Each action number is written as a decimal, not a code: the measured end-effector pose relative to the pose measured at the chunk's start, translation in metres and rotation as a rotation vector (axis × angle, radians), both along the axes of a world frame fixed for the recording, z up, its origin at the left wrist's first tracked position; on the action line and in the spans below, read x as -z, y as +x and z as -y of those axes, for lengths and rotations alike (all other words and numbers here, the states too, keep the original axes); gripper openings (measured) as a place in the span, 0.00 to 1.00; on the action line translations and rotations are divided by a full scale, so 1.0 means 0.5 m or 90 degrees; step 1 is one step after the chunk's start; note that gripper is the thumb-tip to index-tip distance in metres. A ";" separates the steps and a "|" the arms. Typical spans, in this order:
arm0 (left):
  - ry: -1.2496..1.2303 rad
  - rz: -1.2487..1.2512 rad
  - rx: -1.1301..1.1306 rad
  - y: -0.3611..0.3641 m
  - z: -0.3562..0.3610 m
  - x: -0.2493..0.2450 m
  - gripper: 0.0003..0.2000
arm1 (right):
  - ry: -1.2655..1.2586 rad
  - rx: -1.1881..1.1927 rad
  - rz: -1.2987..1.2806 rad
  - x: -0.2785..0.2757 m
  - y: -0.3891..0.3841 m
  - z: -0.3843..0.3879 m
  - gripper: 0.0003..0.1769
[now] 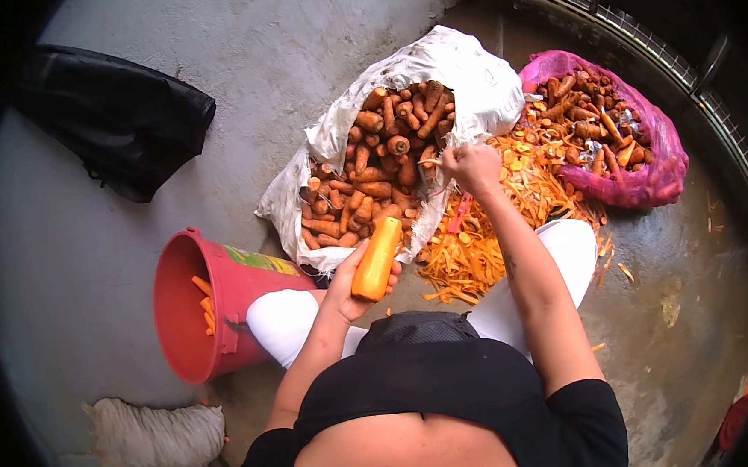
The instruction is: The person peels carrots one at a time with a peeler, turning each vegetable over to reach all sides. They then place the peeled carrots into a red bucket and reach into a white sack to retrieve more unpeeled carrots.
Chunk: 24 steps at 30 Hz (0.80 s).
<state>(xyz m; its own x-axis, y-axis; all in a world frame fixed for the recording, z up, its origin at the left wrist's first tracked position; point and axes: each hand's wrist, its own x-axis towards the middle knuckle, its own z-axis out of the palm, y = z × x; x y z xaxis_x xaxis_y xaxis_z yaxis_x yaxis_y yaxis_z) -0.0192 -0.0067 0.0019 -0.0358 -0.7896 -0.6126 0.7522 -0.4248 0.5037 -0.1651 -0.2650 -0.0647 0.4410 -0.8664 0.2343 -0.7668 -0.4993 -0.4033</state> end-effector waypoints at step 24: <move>-0.039 -0.096 0.067 0.008 0.001 0.003 0.23 | 0.077 -0.045 0.079 -0.033 -0.011 0.000 0.24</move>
<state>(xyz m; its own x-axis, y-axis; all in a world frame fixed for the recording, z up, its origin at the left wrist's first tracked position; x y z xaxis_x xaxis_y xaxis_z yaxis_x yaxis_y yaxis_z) -0.0152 -0.0072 0.0006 -0.2078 -0.8121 -0.5453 0.7745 -0.4771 0.4154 -0.1705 -0.2651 -0.0481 0.4765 -0.8592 0.1866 -0.6718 -0.4927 -0.5531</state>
